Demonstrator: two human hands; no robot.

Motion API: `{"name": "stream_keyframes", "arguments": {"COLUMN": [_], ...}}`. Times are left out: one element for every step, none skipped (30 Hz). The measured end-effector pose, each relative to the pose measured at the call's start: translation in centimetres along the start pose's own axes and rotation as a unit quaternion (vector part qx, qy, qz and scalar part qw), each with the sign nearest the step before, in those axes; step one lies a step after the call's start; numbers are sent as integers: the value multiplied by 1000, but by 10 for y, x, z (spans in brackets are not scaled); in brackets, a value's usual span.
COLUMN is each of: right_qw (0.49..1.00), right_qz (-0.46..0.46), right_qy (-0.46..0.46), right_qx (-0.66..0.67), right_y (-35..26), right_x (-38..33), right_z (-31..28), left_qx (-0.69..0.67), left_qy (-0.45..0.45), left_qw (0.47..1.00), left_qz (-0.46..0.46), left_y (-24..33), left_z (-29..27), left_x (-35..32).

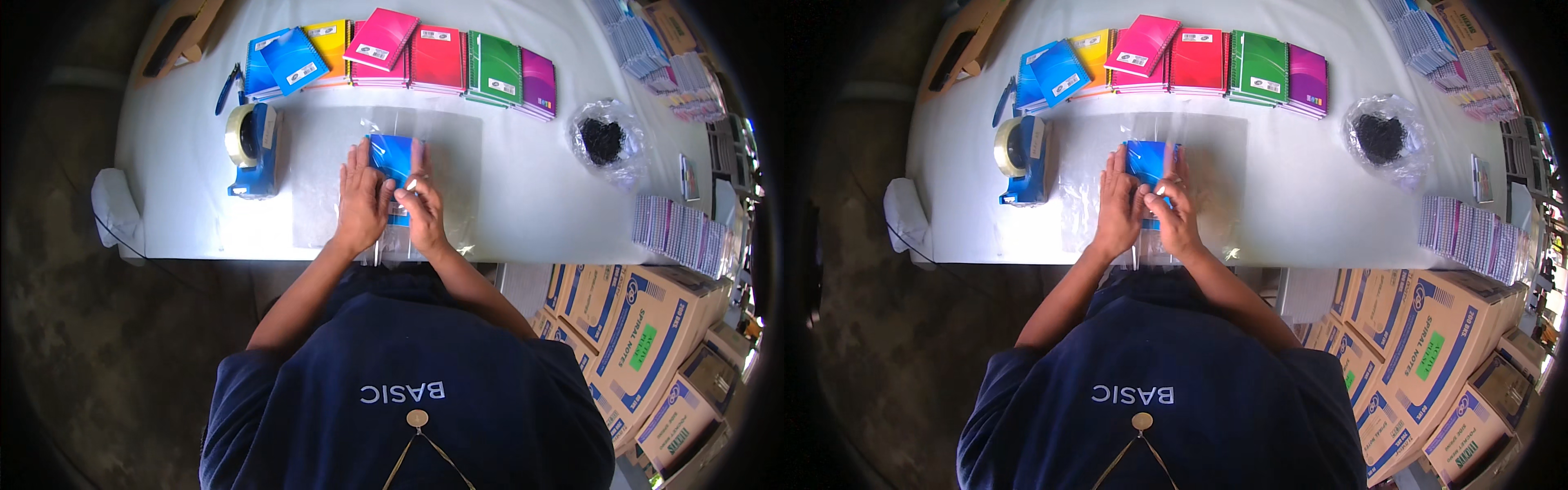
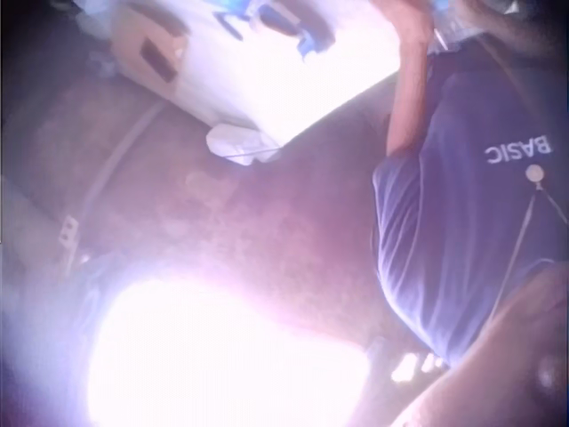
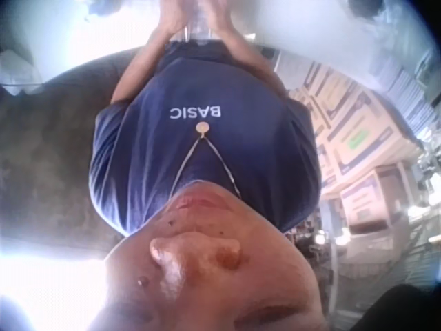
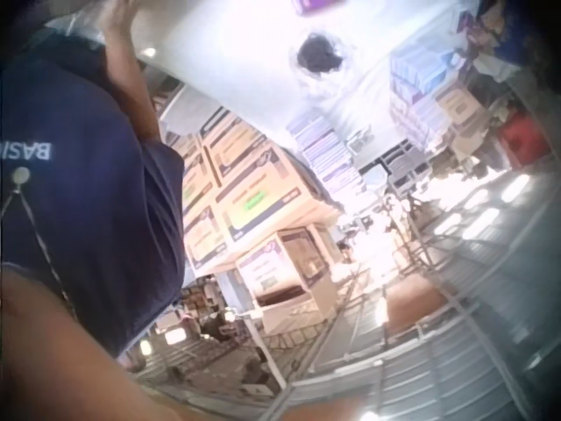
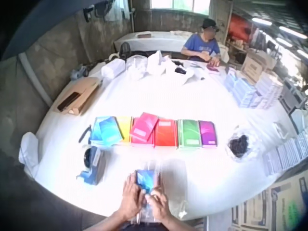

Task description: The person picks up stacks of small notebooks and places each stack into a clear plastic bag, سپس using a tape dispenser to seal the bag.

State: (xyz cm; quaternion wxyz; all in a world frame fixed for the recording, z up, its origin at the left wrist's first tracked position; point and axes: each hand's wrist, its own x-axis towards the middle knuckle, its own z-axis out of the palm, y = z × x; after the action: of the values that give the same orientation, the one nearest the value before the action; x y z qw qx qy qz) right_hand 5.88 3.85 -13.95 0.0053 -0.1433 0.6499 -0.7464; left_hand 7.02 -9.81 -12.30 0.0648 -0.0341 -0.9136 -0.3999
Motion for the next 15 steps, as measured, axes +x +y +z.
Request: {"name": "stream_keyframes", "arguments": {"right_qw": [1000, 998, 998, 998, 998, 998, 996, 992, 992, 961, 905, 905, 888, 872, 868], "right_qz": [10, 20, 25, 6, -14, -13, -17, -20, -17, -40, -62, -62, -58, -55, -60], "right_qy": [2, 4, 5, -1, -7, -8, -7, -5, -3, -42, -80, -79, -86, -93, -94], "right_qx": [-27, -55, -56, -55, -53, -53, -87, -121, -122, -269, -412, -414, -447, -478, -483], "right_y": [-1, -3, -2, -2, -4, -6, -8, -9, -10, -11, -12, -13, -15, -15, -14], "right_x": [0, 1, 1, 4, 7, 8, 8, 8, 8, 11, 13, 14, 15, 16, 16], "right_z": [2, 4, 3, 2, 2, 4, 5, 7, 9, 13, 14, 16, 17, 18, 17], "left_qx": [-2, 72, 146, 146, 83, 19, 18, -70, -158, -243, -288, -290, -208, -122, -35], "left_qy": [-4, -58, -112, -112, -140, -168, -171, -181, -191, -196, -230, -231, -218, -202, -45], "left_qw": [1000, 996, 983, 983, 987, 986, 985, 980, 966, 945, 924, 923, 951, 972, 998], "left_qz": [-3, 13, 29, 27, 9, -9, -10, -41, -72, -102, -102, -101, -62, -23, 10], "left_y": [5, 11, 15, 13, 10, 8, 9, 10, 11, 10, 1, -11, -26, -31, -32], "left_z": [-1, -4, -6, -8, -11, -14, -17, -20, -24, -27, -33, -35, -36, -37, -29], "left_x": [-1, -1, -1, 0, 1, 2, 4, 6, 8, 11, 16, 24, 34, 49, 66]}}
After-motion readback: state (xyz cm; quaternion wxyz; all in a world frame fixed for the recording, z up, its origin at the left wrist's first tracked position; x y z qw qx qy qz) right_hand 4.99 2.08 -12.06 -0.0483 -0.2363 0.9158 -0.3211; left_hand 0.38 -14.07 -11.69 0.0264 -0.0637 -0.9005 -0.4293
